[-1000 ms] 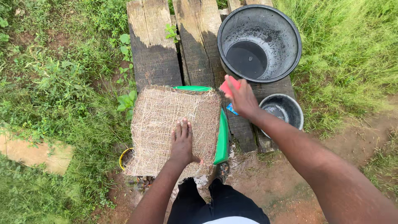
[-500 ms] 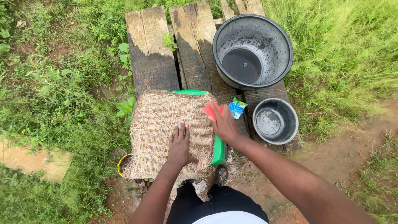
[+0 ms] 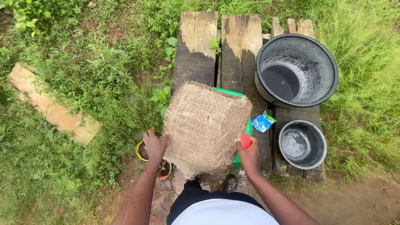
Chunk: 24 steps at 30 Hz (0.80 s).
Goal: The person scrubs a small rug using a brush and soapy water, turning it over to scrub both the patterned and mesh-like sides while it rests on a green plastic stool outdoors.
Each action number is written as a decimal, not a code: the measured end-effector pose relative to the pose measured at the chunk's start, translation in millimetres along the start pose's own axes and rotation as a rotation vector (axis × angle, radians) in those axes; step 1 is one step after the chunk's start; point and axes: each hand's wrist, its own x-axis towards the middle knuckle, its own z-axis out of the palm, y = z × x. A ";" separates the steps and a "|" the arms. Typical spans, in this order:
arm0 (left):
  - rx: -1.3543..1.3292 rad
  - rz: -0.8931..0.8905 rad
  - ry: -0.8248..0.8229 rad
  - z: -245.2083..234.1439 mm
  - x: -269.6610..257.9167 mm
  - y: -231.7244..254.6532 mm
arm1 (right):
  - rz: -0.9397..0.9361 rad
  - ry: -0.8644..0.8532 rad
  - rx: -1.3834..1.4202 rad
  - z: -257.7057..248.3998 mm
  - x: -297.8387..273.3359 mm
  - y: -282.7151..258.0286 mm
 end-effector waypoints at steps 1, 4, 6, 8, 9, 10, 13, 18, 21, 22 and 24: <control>-0.051 -0.058 -0.128 12.9 12.7 -15.1 | 0.020 -0.011 0.018 8.0 4.7 -2.6; -0.080 -0.102 -0.286 40.1 32.7 -45.5 | 0.118 -0.103 0.304 30.7 17.3 -0.7; 0.075 0.034 -0.092 43.5 37.0 -50.9 | 0.197 -0.170 0.389 38.8 25.0 2.1; 0.021 -0.127 -0.327 37.3 41.5 -51.0 | 0.278 -0.227 0.292 41.3 26.0 0.9; -0.006 -0.203 -0.447 33.8 43.6 -49.2 | 0.294 -0.242 0.324 39.0 26.2 -0.4; -0.063 -0.119 -0.291 31.2 41.1 -46.0 | 0.310 -0.257 0.355 33.8 27.6 -2.2; -0.172 0.024 -0.080 11.3 30.0 -22.7 | 0.306 -0.248 0.406 15.7 18.7 -10.7; -0.419 0.032 -0.357 -44.2 -8.9 39.5 | 0.229 -0.117 0.396 -28.8 -22.5 12.7; -0.293 0.133 -0.311 -33.7 -27.9 47.7 | 0.291 -0.092 0.403 -48.1 -40.3 59.2; -0.269 0.136 -0.314 -25.2 -35.5 44.8 | 0.307 -0.107 0.438 -48.4 -40.2 73.8; -0.224 0.145 -0.319 -10.8 -49.8 41.4 | 0.308 -0.146 0.449 -47.6 -37.3 93.9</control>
